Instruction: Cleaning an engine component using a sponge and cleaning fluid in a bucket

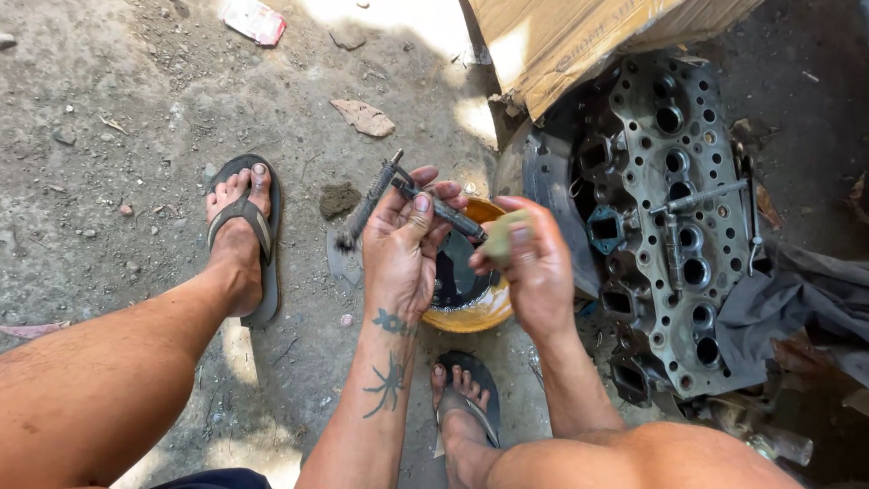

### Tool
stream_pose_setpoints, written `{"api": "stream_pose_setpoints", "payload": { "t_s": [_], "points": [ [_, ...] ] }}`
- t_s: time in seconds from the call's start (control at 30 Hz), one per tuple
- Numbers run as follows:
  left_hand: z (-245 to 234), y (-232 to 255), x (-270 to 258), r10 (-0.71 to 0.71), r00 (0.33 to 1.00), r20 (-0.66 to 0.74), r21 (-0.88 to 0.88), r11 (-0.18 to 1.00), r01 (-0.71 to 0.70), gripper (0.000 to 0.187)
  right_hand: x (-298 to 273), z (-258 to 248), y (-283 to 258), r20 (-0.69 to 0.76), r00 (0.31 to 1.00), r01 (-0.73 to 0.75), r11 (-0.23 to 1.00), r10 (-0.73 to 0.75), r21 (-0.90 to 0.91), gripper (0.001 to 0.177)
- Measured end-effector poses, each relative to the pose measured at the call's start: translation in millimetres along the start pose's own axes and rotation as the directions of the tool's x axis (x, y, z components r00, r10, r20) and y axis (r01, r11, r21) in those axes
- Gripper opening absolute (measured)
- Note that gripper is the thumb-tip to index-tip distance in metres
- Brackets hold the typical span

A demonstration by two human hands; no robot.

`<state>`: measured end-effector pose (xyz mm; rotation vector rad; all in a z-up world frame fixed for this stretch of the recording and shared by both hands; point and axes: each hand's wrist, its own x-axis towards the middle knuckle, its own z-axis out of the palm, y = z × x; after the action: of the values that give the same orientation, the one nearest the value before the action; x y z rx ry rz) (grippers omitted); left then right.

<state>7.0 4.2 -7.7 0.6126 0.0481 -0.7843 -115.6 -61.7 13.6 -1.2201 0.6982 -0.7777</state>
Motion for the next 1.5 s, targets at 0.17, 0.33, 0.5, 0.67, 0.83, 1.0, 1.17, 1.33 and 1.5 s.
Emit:
{"api": "stream_pose_setpoints", "payload": {
  "t_s": [0.17, 0.33, 0.5, 0.67, 0.83, 1.0, 1.17, 1.33, 1.5],
  "points": [
    [22, 5, -11, 0.011, 0.997, 0.07, 0.21, 0.977, -0.025, 0.045, 0, 5, 18, 0.034, 0.996, 0.082, 0.996, -0.081, -0.042, 0.026],
    [10, -19, -13, 0.062, 0.978, -0.201, 0.305, 0.952, 0.002, 0.035, -5, 9, 21, -0.072, 0.976, 0.181, 0.949, -0.206, -0.26, 0.022],
    [7, -9, -3, -0.017, 0.987, -0.159, 0.251, 0.966, 0.057, 0.026, -2, 11, 8, -0.018, 1.0, -0.027, 0.995, 0.025, -0.1, 0.021],
    [15, 1, -3, -0.021, 0.992, -0.126, 0.224, 0.973, 0.049, 0.029, 10, 4, -6, -0.163, 0.982, 0.08, 0.99, -0.099, -0.118, 0.037],
    [20, 1, -7, -0.003, 0.993, -0.118, 0.202, 0.979, 0.027, 0.028, -5, 12, -10, 0.091, 0.945, 0.317, 0.818, -0.313, -0.481, 0.055],
    [13, -1, -7, -0.061, 0.991, -0.12, 0.199, 0.976, 0.084, 0.026, 7, 12, -5, -0.183, 0.968, 0.101, 0.935, -0.172, -0.341, 0.015],
    [18, 1, -5, -0.039, 0.994, -0.099, 0.238, 0.969, 0.062, 0.026, 7, -7, -3, -0.142, 0.864, 0.356, 0.786, -0.482, -0.505, 0.021],
    [14, -3, -10, -0.069, 0.996, -0.064, 0.31, 0.947, 0.085, 0.026, 7, 2, -1, 0.241, 0.762, 0.612, 0.547, -0.601, -0.571, 0.031],
    [13, 8, -6, -0.065, 0.998, 0.021, 0.264, 0.963, 0.057, 0.028, 26, -24, 18, 0.297, 0.948, 0.312, 0.532, -0.116, -0.787, 0.018]
  ]
}}
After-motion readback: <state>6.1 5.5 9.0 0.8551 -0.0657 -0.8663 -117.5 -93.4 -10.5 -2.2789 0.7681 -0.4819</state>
